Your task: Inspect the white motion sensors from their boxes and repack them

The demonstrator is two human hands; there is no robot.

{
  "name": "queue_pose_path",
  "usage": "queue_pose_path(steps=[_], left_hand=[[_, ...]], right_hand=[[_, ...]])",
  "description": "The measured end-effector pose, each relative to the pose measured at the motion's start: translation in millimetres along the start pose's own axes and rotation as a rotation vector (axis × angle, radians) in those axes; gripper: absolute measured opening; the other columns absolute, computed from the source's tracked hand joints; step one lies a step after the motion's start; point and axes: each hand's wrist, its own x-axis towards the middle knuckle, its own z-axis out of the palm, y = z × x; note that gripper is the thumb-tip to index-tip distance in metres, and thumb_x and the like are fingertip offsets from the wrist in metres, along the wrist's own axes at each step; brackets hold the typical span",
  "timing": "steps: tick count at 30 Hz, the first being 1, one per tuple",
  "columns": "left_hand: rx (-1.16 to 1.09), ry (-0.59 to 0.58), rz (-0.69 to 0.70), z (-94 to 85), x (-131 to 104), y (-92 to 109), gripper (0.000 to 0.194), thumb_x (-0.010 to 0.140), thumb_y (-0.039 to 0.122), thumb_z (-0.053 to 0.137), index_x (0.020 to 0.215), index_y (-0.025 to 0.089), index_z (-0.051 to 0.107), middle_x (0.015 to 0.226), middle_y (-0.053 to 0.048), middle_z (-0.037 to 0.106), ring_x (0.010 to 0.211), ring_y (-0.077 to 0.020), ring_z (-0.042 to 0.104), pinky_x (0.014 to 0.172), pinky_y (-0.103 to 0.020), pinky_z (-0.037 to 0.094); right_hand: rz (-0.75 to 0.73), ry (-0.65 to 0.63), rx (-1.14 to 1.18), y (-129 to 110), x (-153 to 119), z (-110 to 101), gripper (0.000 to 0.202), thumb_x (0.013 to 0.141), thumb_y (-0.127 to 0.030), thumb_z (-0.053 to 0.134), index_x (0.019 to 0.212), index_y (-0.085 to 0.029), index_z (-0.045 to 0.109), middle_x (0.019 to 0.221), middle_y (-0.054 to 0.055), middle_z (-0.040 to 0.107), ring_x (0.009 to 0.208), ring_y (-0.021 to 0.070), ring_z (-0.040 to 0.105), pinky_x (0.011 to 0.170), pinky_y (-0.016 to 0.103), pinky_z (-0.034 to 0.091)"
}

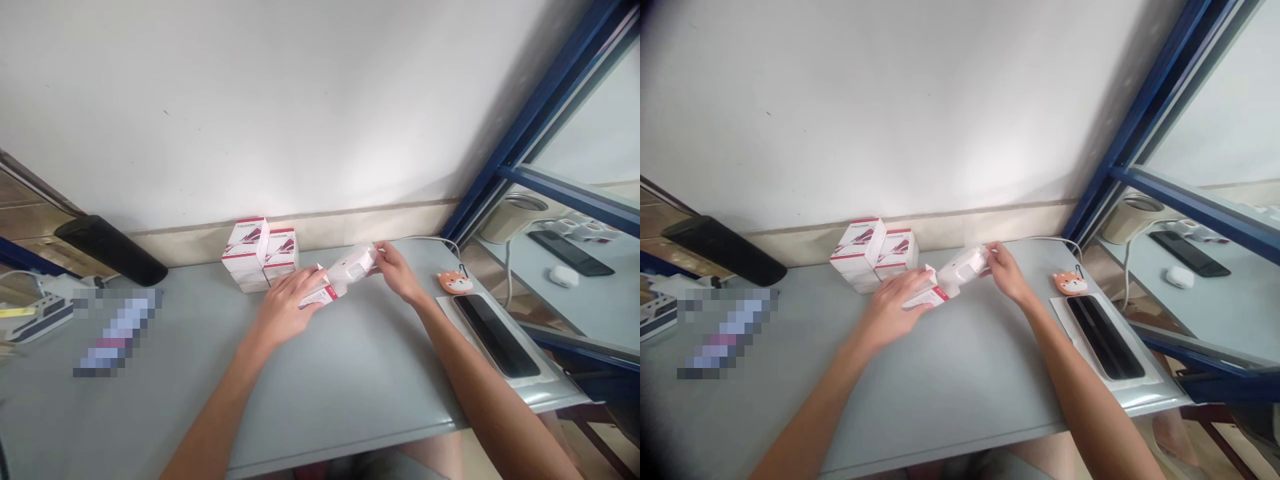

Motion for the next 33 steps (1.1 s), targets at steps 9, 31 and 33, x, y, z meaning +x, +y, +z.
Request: queue_pose_path(steps=[9,31,33], left_hand=[[-0.154,-0.182,-0.113,-4.8,30.3,14.4,0.079,0.093,0.03,0.073,0.162,0.042,0.037,0.136,-0.003,0.074,0.119,-0.0281,0.072,0.091,-0.039,0.061],[-1.134,-0.105,-0.681,24.6,66.6,32.7,0.053,0.104,0.052,0.057,0.152,0.029,0.052,0.141,-0.012,0.067,0.124,-0.0278,0.066,0.109,-0.045,0.049],[-1.447,-0.071,-0.8,21.7,48.7,39.0,0.05,0.101,0.048,0.065,0.144,0.024,0.057,0.135,-0.013,0.069,0.113,-0.0254,0.069,0.101,-0.043,0.054]], right_hand=[[0.192,0.384,0.462,-0.6,12.3,-37.5,0.029,0.074,-0.036,0.075,0.088,-0.023,0.053,0.077,-0.001,0.07,0.065,0.0165,0.07,0.059,0.031,0.063],[0.229,0.337,0.507,-21.5,-0.6,-9.9,0.037,0.079,-0.045,0.079,0.1,-0.024,0.057,0.075,-0.003,0.07,0.062,0.0169,0.069,0.066,0.033,0.061],[0.192,0.237,0.424,-31.7,-9.2,1.4,0.04,0.083,-0.054,0.077,0.105,-0.025,0.059,0.072,-0.005,0.067,0.059,0.0169,0.068,0.065,0.033,0.059]])
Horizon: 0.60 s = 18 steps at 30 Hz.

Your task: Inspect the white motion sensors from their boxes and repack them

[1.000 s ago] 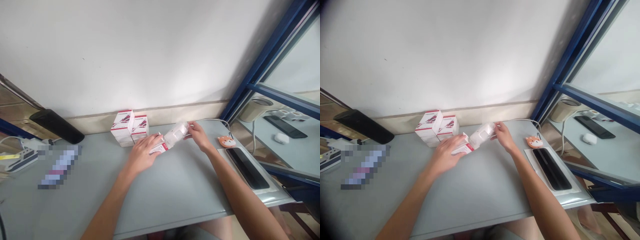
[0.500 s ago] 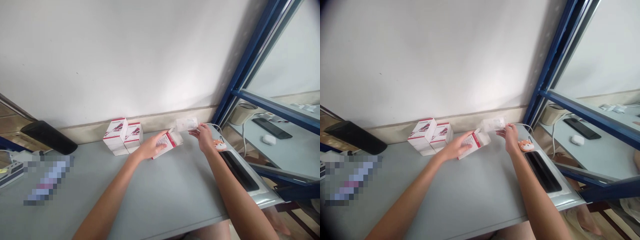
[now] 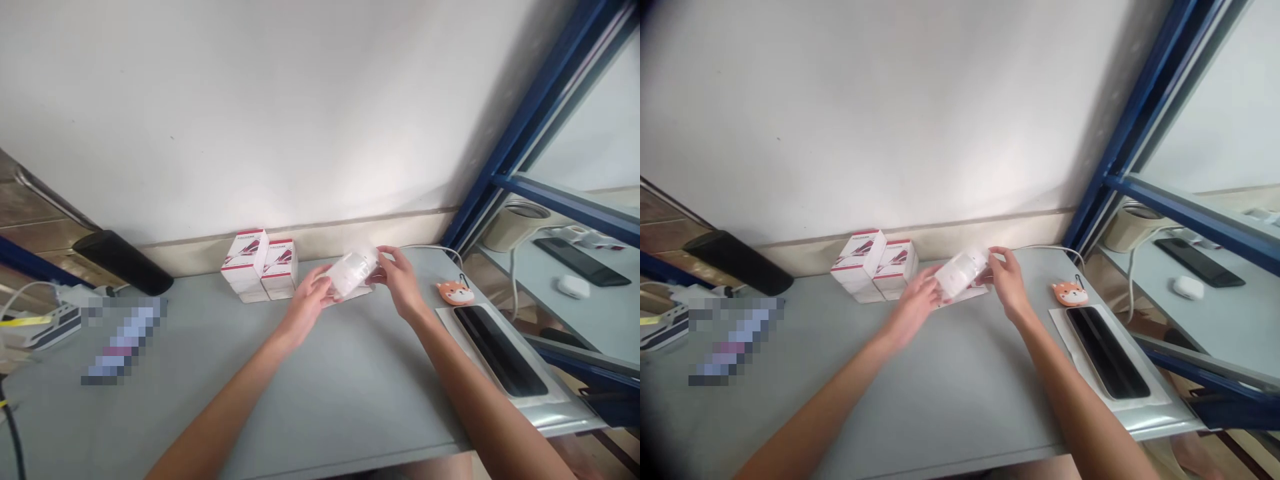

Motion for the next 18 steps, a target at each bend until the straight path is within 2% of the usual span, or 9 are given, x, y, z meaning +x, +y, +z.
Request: queue_pose_path(steps=[3,5,7,11,16,18], left_hand=[[-0.361,-0.012,-0.148,-9.9,-22.3,-8.9,0.037,0.099,0.037,0.07,0.131,0.022,0.066,0.138,-0.012,0.068,0.109,-0.0226,0.07,0.093,-0.037,0.056],[-0.526,-0.062,-0.25,-15.7,-32.8,-13.9,0.035,0.1,0.038,0.068,0.129,0.019,0.069,0.137,-0.012,0.069,0.106,-0.0226,0.072,0.092,-0.035,0.057],[-0.613,-0.149,-0.318,-18.2,-38.3,-19.6,0.04,0.102,0.044,0.065,0.132,0.017,0.069,0.132,-0.012,0.072,0.103,-0.0249,0.075,0.091,-0.035,0.057],[-0.658,-0.299,-0.36,-16.7,-36.7,-33.4,0.048,0.099,0.051,0.066,0.132,0.016,0.069,0.123,-0.012,0.076,0.102,-0.0316,0.078,0.089,-0.039,0.057],[-0.713,-0.284,-0.372,-20.2,-32.8,-44.3,0.035,0.104,0.04,0.063,0.127,0.015,0.071,0.12,-0.012,0.077,0.1,-0.0252,0.076,0.096,-0.039,0.054],[-0.712,-0.302,-0.351,-22.9,-34.6,-45.8,0.031,0.104,0.036,0.063,0.127,0.017,0.071,0.12,-0.012,0.077,0.097,-0.0236,0.075,0.092,-0.038,0.054]], right_hand=[[-0.122,-0.163,-0.151,-10.0,-18.8,12.0,0.04,0.093,-0.062,0.067,0.106,-0.026,0.058,0.072,-0.005,0.065,0.059,0.0163,0.065,0.063,0.031,0.056],[-0.224,-0.256,-0.224,-18.5,-29.3,15.4,0.035,0.098,-0.059,0.063,0.102,-0.025,0.057,0.075,-0.003,0.065,0.063,0.0156,0.064,0.064,0.03,0.054],[-0.323,-0.289,-0.304,-26.5,-37.7,17.0,0.029,0.103,-0.053,0.06,0.099,-0.024,0.059,0.077,-0.002,0.063,0.066,0.0143,0.062,0.065,0.028,0.052],[-0.458,-0.174,-0.36,-40.9,-52.1,25.0,0.022,0.105,-0.043,0.06,0.096,-0.023,0.061,0.074,-0.003,0.059,0.064,0.0123,0.055,0.06,0.025,0.047],[-0.571,-0.183,-0.299,-70.5,-68.6,43.8,0.015,0.105,-0.037,0.063,0.1,-0.023,0.062,0.075,-0.001,0.065,0.063,0.0135,0.06,0.061,0.028,0.05],[-0.683,-0.084,-0.202,-81.2,-63.7,47.3,0.014,0.103,-0.037,0.065,0.101,-0.023,0.062,0.074,-0.001,0.067,0.061,0.0149,0.062,0.059,0.029,0.05]])
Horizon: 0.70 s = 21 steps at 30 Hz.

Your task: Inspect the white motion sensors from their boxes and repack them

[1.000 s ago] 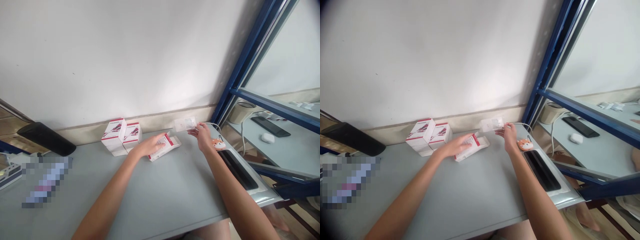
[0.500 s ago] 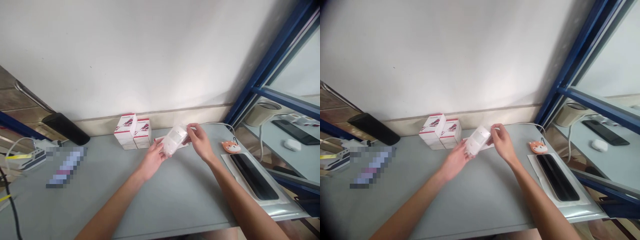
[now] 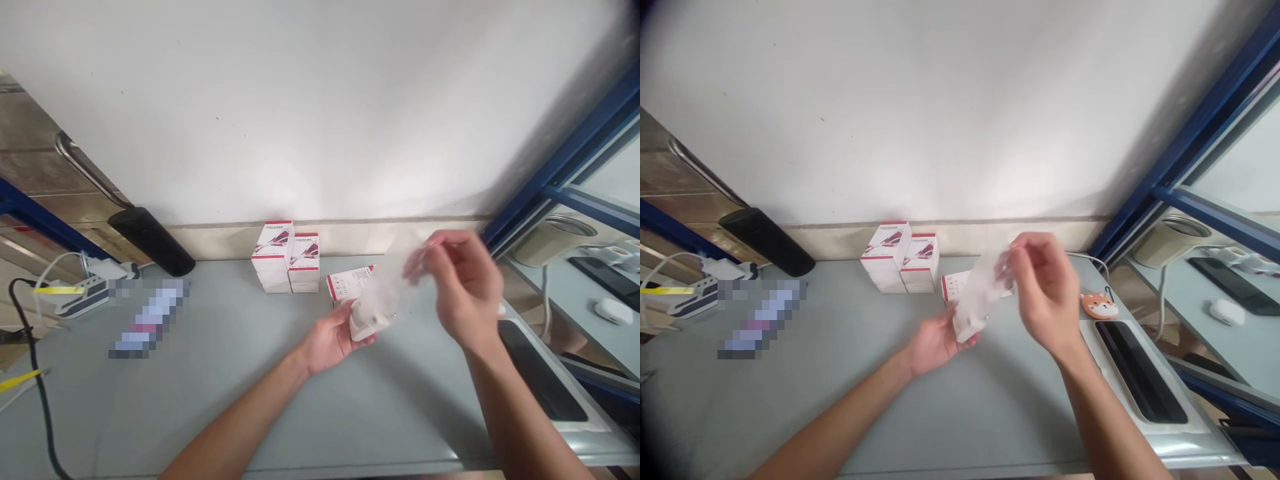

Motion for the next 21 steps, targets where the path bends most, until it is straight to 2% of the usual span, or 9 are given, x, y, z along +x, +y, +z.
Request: queue_pose_path(steps=[3,5,7,9,12,15,18,20,21], left_hand=[[0.041,-0.086,0.013,-0.3,-4.9,0.4,0.034,0.1,0.032,0.068,0.132,0.023,0.069,0.126,-0.011,0.074,0.098,-0.0268,0.076,0.088,-0.041,0.055],[0.063,-0.144,0.003,1.7,-7.7,1.7,0.042,0.096,0.029,0.072,0.137,0.024,0.066,0.132,-0.013,0.072,0.106,-0.0318,0.075,0.093,-0.046,0.055],[0.081,-0.164,-0.013,4.1,-9.5,3.7,0.049,0.093,0.024,0.071,0.141,0.02,0.063,0.133,-0.016,0.071,0.112,-0.0355,0.074,0.1,-0.049,0.052],[0.089,-0.152,-0.017,5.5,-10.1,5.7,0.053,0.09,0.018,0.068,0.142,0.015,0.063,0.132,-0.019,0.071,0.115,-0.0372,0.073,0.102,-0.05,0.049],[0.059,-0.088,0.017,6.5,-9.2,8.0,0.058,0.081,0.01,0.064,0.138,0.013,0.065,0.133,-0.018,0.07,0.112,-0.0371,0.072,0.098,-0.049,0.049],[-0.004,-0.021,0.029,9.9,-7.9,11.4,0.047,0.088,0.021,0.062,0.134,0.013,0.068,0.132,-0.018,0.07,0.102,-0.0362,0.073,0.088,-0.047,0.05],[-0.028,0.008,0.02,16.9,-7.8,16.4,0.049,0.101,0.04,0.052,0.138,0.011,0.065,0.132,-0.021,0.069,0.093,-0.0345,0.073,0.084,-0.045,0.049],[-0.018,0.022,0.035,21.6,-8.6,19.3,0.051,0.104,0.042,0.048,0.14,0.01,0.063,0.13,-0.023,0.07,0.093,-0.033,0.072,0.087,-0.044,0.048],[-0.007,0.028,0.045,23.5,-9.1,20.3,0.05,0.104,0.041,0.047,0.14,0.009,0.062,0.129,-0.024,0.07,0.095,-0.0326,0.072,0.089,-0.044,0.047]], right_hand=[[-0.107,0.3,0.046,20.3,20.9,-1.0,0.019,0.1,-0.041,0.068,0.102,-0.025,0.059,0.071,-0.002,0.065,0.06,0.0165,0.065,0.055,0.029,0.049],[-0.015,0.397,0.036,52.0,30.2,-0.4,0.022,0.098,-0.044,0.068,0.104,-0.026,0.056,0.078,-0.002,0.068,0.062,0.0159,0.067,0.053,0.026,0.048],[0.206,0.361,-0.035,89.2,30.6,2.3,0.024,0.098,-0.047,0.063,0.104,-0.025,0.055,0.089,0.001,0.074,0.069,0.0165,0.07,0.056,0.026,0.05],[0.468,0.259,-0.157,122.4,22.8,6.0,0.025,0.098,-0.049,0.055,0.106,-0.025,0.054,0.101,0.006,0.077,0.08,0.0182,0.074,0.065,0.029,0.056],[0.573,0.165,-0.239,152.2,7.7,7.8,0.03,0.096,-0.05,0.052,0.109,-0.023,0.058,0.109,0.011,0.079,0.089,0.0233,0.076,0.078,0.038,0.06],[0.57,0.101,-0.352,158.1,2.2,1.6,0.039,0.092,-0.052,0.058,0.114,-0.022,0.068,0.116,0.014,0.077,0.1,0.0294,0.073,0.095,0.048,0.055],[0.523,0.094,-0.465,146.4,3.7,-7.8,0.052,0.09,-0.055,0.062,0.13,-0.021,0.069,0.136,0.018,0.068,0.119,0.034,0.064,0.108,0.053,0.046],[0.464,0.049,-0.506,131.7,2.4,-11.5,0.055,0.094,-0.058,0.058,0.136,-0.023,0.068,0.137,0.016,0.066,0.118,0.0322,0.062,0.107,0.049,0.046],[0.439,-0.022,-0.509,123.3,0.1,-12.0,0.055,0.097,-0.06,0.054,0.134,-0.024,0.069,0.13,0.014,0.069,0.111,0.03,0.063,0.102,0.046,0.048]])
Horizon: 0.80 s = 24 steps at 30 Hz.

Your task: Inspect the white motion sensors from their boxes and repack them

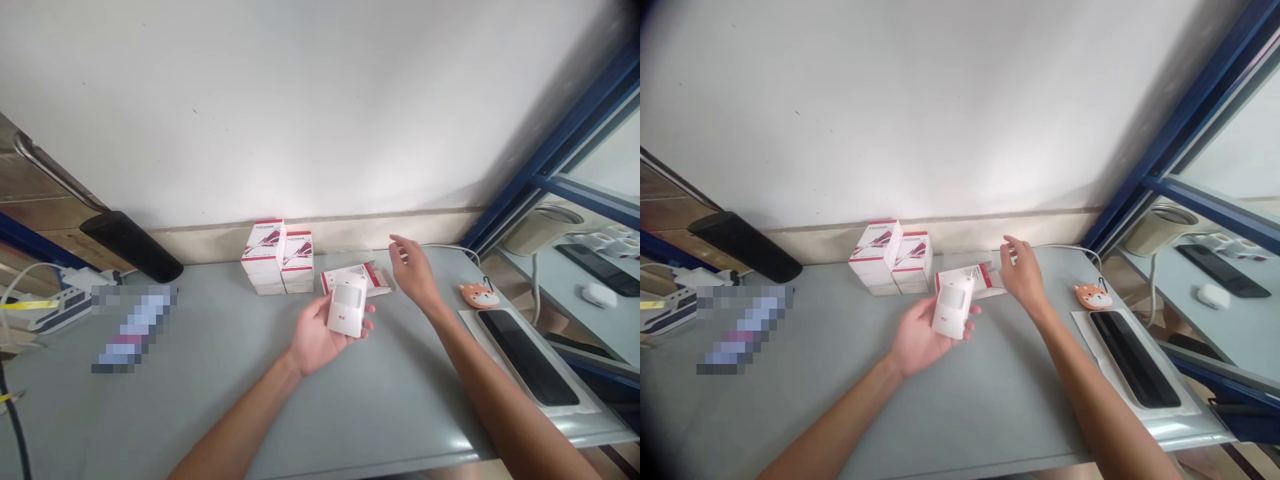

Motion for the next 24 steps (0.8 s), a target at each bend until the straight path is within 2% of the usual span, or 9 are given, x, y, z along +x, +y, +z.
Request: queue_pose_path(steps=[2,3,5,8,10,12,14,20,24], left_hand=[[0.04,0.006,0.01,2.5,-1.1,0.5,0.05,0.105,0.039,0.046,0.142,0.009,0.06,0.128,-0.025,0.071,0.097,-0.0327,0.072,0.093,-0.045,0.045],[0.066,0.007,0.014,3.2,-1.5,0.0,0.05,0.105,0.039,0.046,0.142,0.009,0.059,0.128,-0.025,0.071,0.097,-0.0327,0.072,0.094,-0.046,0.045],[0.108,0.012,0.02,4.2,-1.8,-2.2,0.05,0.105,0.039,0.046,0.145,0.011,0.057,0.124,-0.023,0.073,0.093,-0.0316,0.071,0.094,-0.047,0.044],[0.128,0.068,0.028,5.6,-0.9,-7.1,0.049,0.102,0.036,0.046,0.146,0.017,0.054,0.116,-0.018,0.075,0.086,-0.0294,0.071,0.088,-0.045,0.046],[0.124,0.134,0.04,6.6,0.4,-9.8,0.05,0.097,0.031,0.046,0.145,0.02,0.054,0.115,-0.015,0.075,0.085,-0.0292,0.071,0.084,-0.043,0.047],[0.135,0.18,0.045,6.2,2.0,-11.3,0.051,0.094,0.03,0.047,0.143,0.02,0.054,0.112,-0.014,0.075,0.083,-0.029,0.07,0.081,-0.043,0.047],[0.175,0.175,0.022,3.5,3.4,-11.5,0.049,0.094,0.034,0.047,0.141,0.019,0.055,0.106,-0.014,0.076,0.078,-0.0284,0.069,0.079,-0.043,0.047],[0.36,0.081,-0.118,-8.9,5.4,-10.7,0.045,0.1,0.041,0.04,0.135,0.017,0.055,0.098,-0.015,0.076,0.072,-0.0262,0.068,0.076,-0.041,0.048],[0.455,0.055,-0.204,-9.3,6.6,-9.7,0.047,0.101,0.041,0.037,0.132,0.014,0.059,0.098,-0.017,0.076,0.072,-0.0248,0.067,0.08,-0.041,0.047]], right_hand=[[-0.021,-0.235,0.035,-10.8,-13.6,-5.4,0.056,0.101,-0.067,0.046,0.122,-0.023,0.076,0.105,0.009,0.073,0.091,0.0242,0.064,0.088,0.039,0.052],[0.007,-0.369,0.086,-15.4,-20.6,-6.7,0.06,0.102,-0.069,0.044,0.117,-0.022,0.078,0.094,0.007,0.071,0.084,0.022,0.062,0.082,0.036,0.052],[0.098,-0.529,0.21,-21.7,-32.7,-6.7,0.063,0.101,-0.073,0.045,0.111,-0.021,0.08,0.078,0.003,0.063,0.073,0.0182,0.055,0.072,0.033,0.049],[0.196,-0.604,0.318,-23.7,-41.5,-3.0,0.058,0.098,-0.072,0.055,0.101,-0.021,0.081,0.072,-0.001,0.054,0.066,0.014,0.044,0.063,0.028,0.04],[0.226,-0.621,0.353,-22.4,-42.0,-0.1,0.055,0.094,-0.073,0.061,0.095,-0.021,0.082,0.075,-0.001,0.054,0.065,0.0128,0.04,0.061,0.027,0.036],[0.236,-0.6,0.369,-20.6,-40.0,1.6,0.056,0.092,-0.074,0.064,0.092,-0.021,0.082,0.077,0.0,0.056,0.066,0.0126,0.04,0.062,0.027,0.036],[0.234,-0.528,0.374,-18.2,-35.9,0.9,0.056,0.09,-0.074,0.066,0.089,-0.02,0.081,0.072,-0.001,0.054,0.066,0.013,0.041,0.063,0.028,0.037],[0.245,-0.053,0.534,4.7,-3.9,-24.0,0.054,0.078,-0.072,0.08,0.085,-0.019,0.077,0.059,-0.007,0.036,0.053,0.0098,0.03,0.049,0.026,0.028],[0.253,0.101,0.678,26.7,20.6,-46.5,0.056,0.069,-0.068,0.089,0.085,-0.016,0.076,0.06,-0.009,0.031,0.051,0.0068,0.023,0.043,0.024,0.023]])
